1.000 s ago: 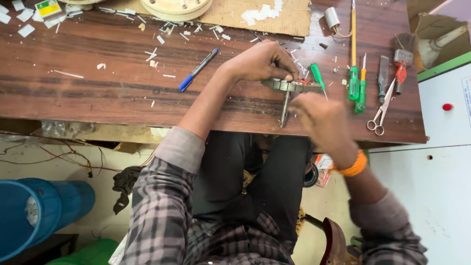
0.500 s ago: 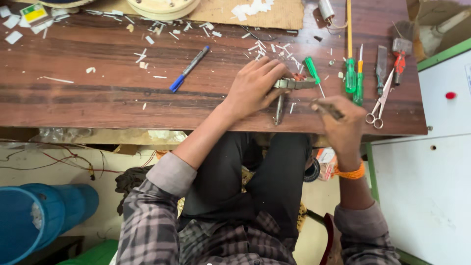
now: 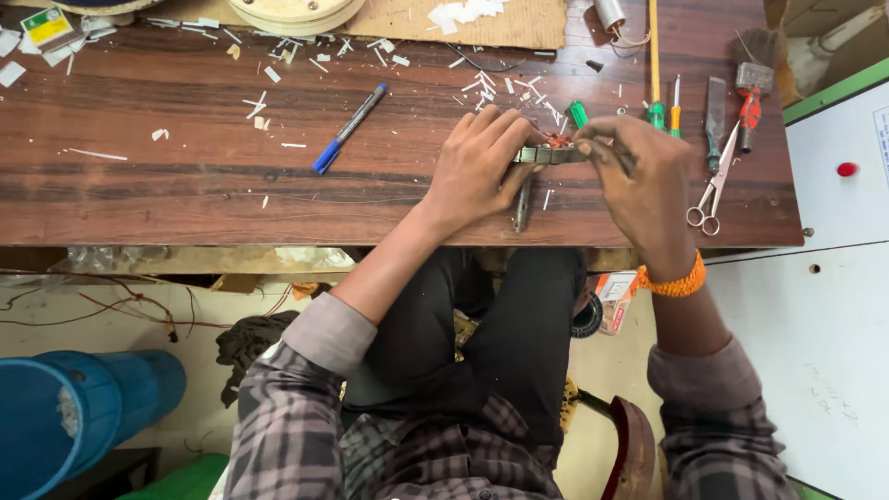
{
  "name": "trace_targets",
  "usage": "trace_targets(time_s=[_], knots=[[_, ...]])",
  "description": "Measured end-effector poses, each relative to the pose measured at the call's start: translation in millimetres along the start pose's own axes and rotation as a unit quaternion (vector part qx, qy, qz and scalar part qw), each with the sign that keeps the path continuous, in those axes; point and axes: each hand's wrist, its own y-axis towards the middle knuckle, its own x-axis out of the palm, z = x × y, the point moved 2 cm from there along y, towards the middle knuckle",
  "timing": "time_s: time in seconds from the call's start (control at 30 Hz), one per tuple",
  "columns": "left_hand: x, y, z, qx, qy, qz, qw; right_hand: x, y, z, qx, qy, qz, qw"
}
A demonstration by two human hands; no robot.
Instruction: The person sits at a workbench and places small copper-colored segments one by one into a circular metal fixture mounted on a shaft, pressing each piece into place by hand. They continue filling the fixture's ring with the segments throughout the clip.
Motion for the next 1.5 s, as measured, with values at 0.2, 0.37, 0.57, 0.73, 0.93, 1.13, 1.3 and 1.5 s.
trace_targets(time_s=[0.2, 0.37, 0.57, 0.73, 0.93, 1.13, 1.3, 1.5], knots=[[2, -3, -3, 0.004, 0.001, 0.013, 1.000, 6, 11, 17, 0.019, -0.021, -0.007, 1.000], [-3, 1, -1, -0.001, 0.012, -0.005, 1.000, 22, 40, 32, -0.052, -0.095, -0.041, 0.993], [-7, 2, -7, -0.092, -0.117, 0.007, 0.989, 34, 60, 37, -0.083, -0.164, -0.099, 0.978], [22, 29, -44, -0.280, -0.177, -0.032, 0.943, 38, 64, 35, -0.108, -0.182, -0.068, 0.975], [21, 35, -72, -0.169, -0.408, -0.166, 0.882, 21, 54, 13, -0.024, -0.122, -0.090, 0.988], [-1, 39, -80, -0.064, -0.309, -0.204, 0.927, 16, 21, -21, 0.046, -0.104, -0.128, 0.985], [-11, 49, -71, -0.022, -0.285, -0.217, 0.933, 22, -6, -29, -0.074, -0.039, -0.089, 0.992], [-35, 50, -43, -0.017, -0.209, -0.203, 0.956, 64, -46, -5, -0.060, -0.138, -0.076, 0.986]])
